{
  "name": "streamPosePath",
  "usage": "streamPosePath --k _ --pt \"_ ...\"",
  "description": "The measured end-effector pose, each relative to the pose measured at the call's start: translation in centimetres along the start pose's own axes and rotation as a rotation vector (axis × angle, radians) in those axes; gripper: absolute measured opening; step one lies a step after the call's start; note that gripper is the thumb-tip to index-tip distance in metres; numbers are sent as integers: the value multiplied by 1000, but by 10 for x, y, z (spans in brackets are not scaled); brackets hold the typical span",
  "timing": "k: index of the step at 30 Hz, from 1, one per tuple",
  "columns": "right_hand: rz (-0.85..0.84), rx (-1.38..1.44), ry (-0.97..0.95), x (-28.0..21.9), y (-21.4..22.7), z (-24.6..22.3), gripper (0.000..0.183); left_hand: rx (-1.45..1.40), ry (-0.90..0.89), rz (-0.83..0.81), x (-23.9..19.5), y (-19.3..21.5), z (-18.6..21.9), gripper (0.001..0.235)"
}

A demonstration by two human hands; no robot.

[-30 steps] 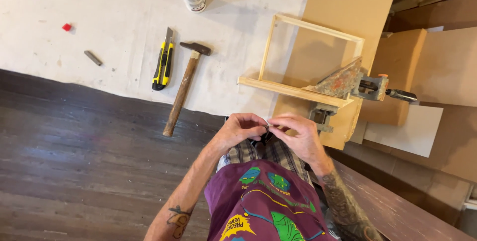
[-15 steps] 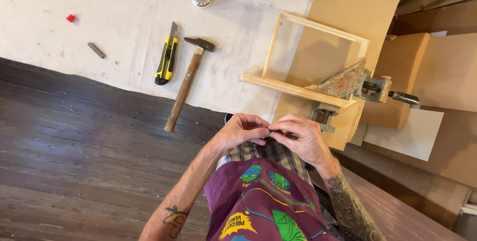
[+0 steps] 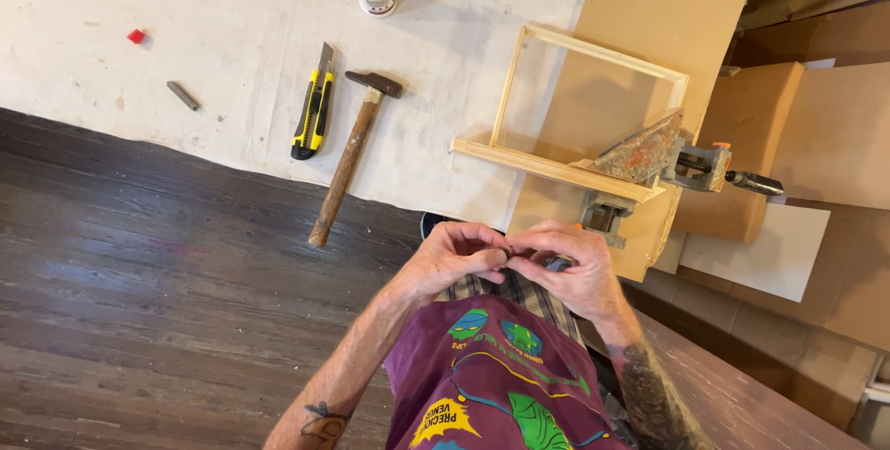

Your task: Gluing and clamping wooden pieces to form a frame using corner clamps and wood glue.

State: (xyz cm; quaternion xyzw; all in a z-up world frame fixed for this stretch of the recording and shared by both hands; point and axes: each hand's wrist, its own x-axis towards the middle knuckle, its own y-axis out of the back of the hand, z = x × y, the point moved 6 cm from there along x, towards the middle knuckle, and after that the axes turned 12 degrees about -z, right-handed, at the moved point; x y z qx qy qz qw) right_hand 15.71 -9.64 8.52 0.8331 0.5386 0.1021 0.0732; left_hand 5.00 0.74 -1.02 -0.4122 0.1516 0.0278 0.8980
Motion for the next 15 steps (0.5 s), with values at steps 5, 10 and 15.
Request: streamPosePath --k 5,10,15 --pt "-25 -135 65 -2 3 -17 17 -37 1 -37 -7 -9 10 23" --pt "-165 -419 43 1 1 -31 15 -12 6 -12 -10 -12 14 25" --pt "-234 -535 -4 -6 -3 -15 9 -11 12 -10 -11 -10 5 26"
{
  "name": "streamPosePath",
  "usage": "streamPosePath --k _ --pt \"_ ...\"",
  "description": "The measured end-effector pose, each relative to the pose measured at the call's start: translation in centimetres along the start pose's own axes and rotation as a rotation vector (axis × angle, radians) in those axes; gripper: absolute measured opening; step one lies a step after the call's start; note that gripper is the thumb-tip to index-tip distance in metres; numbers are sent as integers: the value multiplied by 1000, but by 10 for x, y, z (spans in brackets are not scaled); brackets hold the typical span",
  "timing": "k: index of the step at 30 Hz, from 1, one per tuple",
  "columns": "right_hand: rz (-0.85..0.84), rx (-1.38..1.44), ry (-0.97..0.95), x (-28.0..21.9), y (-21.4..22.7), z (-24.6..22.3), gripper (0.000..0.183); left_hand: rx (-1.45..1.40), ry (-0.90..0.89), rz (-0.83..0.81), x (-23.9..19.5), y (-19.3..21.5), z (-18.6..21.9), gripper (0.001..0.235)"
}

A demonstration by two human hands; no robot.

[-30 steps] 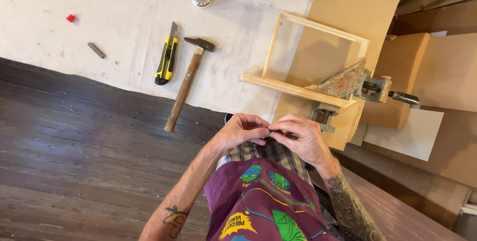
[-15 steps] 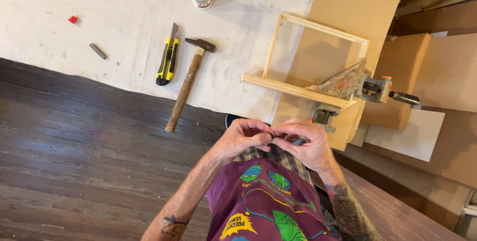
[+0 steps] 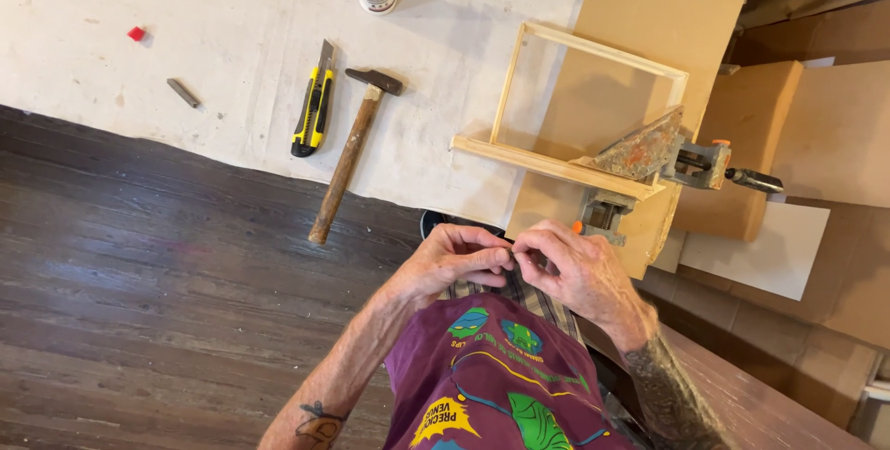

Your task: Gluing and clamping wooden pieces to form a frame using corner clamps and wood glue.

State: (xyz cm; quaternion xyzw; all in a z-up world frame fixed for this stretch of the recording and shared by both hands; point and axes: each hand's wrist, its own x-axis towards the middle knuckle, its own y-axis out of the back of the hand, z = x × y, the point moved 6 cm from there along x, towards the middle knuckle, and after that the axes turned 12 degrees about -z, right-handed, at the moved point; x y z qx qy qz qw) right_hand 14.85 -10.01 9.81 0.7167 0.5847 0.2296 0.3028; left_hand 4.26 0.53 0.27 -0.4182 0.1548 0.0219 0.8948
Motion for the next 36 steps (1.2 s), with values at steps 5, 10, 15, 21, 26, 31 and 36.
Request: streamPosePath --k 5,10,15,21,26,31,36 --pt "-42 -128 -104 -5 -26 23 12 -104 37 27 -2 4 -12 25" --pt "64 522 -236 -15 -48 38 11 -152 29 36 0 14 -22 25" --pt "60 596 -270 -39 -76 53 18 -139 23 54 -8 18 -12 25" --pt "-138 237 -309 -4 -38 6 11 -33 11 105 -13 22 2 25" --pt "4 236 -171 20 -13 -15 15 76 62 105 -13 25 4 25" --pt "78 426 -203 18 -17 0 16 65 75 104 -10 23 6 25" --pt "223 739 -270 3 -43 29 16 18 90 131 5 31 -17 22"
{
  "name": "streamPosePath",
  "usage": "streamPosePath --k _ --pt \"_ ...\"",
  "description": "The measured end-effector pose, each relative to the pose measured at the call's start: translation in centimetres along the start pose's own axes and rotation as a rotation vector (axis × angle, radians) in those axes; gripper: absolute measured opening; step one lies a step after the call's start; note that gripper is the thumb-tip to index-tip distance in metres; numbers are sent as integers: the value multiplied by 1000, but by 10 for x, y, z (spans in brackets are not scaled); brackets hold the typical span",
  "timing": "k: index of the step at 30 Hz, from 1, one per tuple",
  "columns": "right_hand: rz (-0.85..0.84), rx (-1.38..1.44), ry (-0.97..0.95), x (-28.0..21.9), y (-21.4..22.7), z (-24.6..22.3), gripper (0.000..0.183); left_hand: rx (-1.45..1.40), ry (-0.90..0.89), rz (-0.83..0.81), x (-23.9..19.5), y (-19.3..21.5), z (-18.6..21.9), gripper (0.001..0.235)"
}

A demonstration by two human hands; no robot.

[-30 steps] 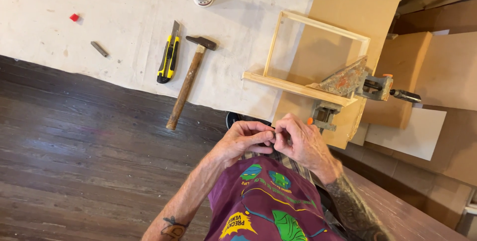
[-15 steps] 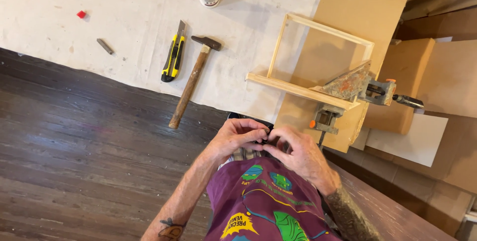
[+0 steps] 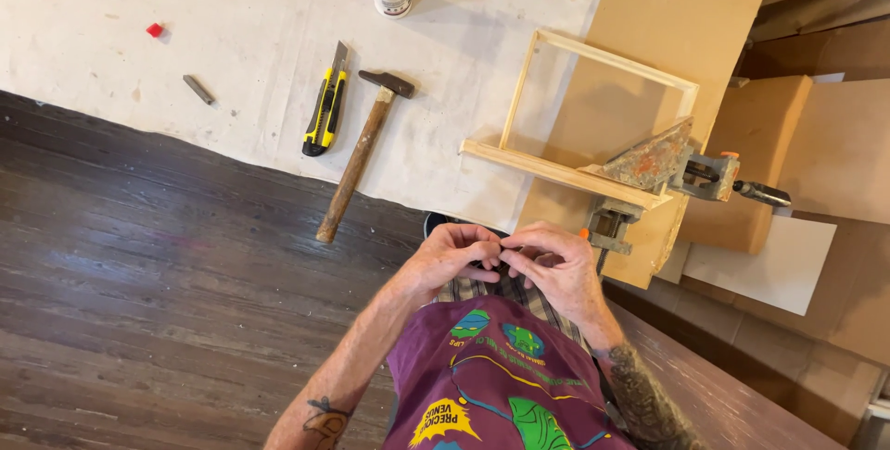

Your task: Gluing and clamping wooden pieces to form a frame using corner clamps and wood glue.

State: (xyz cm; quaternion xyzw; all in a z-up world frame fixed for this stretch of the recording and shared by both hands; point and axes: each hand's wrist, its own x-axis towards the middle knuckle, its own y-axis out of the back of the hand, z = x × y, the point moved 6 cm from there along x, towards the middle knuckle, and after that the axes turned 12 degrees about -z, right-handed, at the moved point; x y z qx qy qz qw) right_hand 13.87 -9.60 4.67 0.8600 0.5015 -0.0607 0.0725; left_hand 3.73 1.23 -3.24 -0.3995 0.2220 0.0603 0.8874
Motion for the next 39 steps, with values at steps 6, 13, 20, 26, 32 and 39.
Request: streamPosePath --k 6,13,20,26,32,39 --pt "56 58 102 -9 13 41 10 -198 57 -25 25 13 -40 15" --pt "216 910 -245 -30 26 107 11 1226 -199 269 65 69 -20 14" --pt "132 1309 -202 -25 14 76 16 1935 -547 533 83 64 -34 15" --pt "169 591 -316 -21 19 75 12 1342 -537 542 46 48 15 19" --pt "51 -16 -256 16 0 57 13 572 -400 291 -7 24 29 14" --pt "-245 -59 -243 53 -44 39 15 582 -425 357 -44 57 31 13"
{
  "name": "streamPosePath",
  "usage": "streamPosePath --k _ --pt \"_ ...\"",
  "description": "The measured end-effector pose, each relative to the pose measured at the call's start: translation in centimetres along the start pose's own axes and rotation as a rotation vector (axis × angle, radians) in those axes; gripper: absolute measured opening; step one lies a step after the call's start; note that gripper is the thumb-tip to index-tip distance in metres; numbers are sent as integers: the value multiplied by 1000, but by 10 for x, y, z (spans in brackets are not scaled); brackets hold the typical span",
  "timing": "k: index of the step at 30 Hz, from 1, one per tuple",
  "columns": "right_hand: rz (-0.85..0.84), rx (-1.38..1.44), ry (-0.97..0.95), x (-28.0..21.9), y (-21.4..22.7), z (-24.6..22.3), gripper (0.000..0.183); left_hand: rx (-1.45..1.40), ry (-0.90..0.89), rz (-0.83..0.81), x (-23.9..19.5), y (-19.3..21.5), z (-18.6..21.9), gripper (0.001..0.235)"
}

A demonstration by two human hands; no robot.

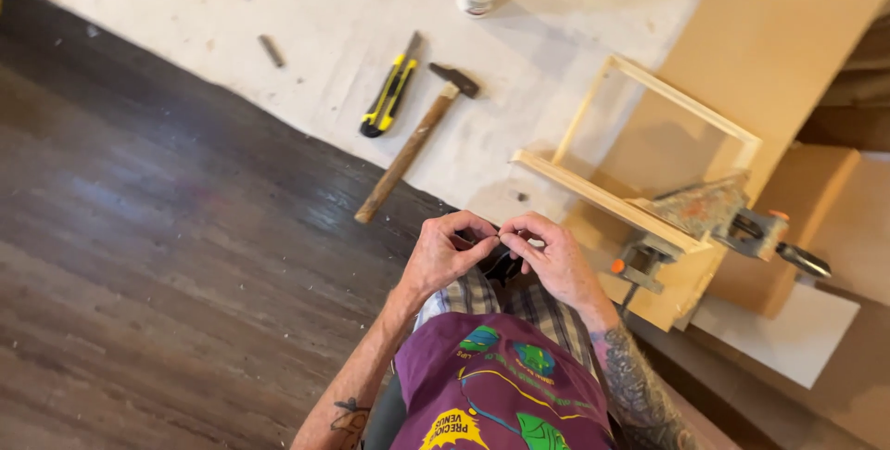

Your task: Gluing and clamping wooden pieces to form a frame using corner clamps and wood glue.

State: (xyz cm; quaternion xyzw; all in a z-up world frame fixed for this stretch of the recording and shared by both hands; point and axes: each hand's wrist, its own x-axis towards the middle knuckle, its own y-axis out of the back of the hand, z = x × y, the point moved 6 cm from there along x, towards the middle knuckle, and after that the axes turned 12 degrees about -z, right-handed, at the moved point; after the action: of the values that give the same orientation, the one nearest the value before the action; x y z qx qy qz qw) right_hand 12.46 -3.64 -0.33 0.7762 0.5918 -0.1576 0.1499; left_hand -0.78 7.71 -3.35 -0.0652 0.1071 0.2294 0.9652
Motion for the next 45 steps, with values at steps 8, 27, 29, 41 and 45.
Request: streamPosePath --k 8,27,29,41,45 --pt "-220 548 -256 86 -118 93 42 103 -11 236 -54 57 3 12" --pt "70 222 -37 -100 84 5 31 229 -301 266 -24 -108 84 8" --pt "312 -163 48 -163 160 2 32 300 -325 212 1 -163 80 9" --pt "606 -217 61 -202 315 145 32 824 -293 319 107 -371 -2 1" --pt "556 -186 146 -178 319 138 33 981 -311 377 114 -378 -27 3"
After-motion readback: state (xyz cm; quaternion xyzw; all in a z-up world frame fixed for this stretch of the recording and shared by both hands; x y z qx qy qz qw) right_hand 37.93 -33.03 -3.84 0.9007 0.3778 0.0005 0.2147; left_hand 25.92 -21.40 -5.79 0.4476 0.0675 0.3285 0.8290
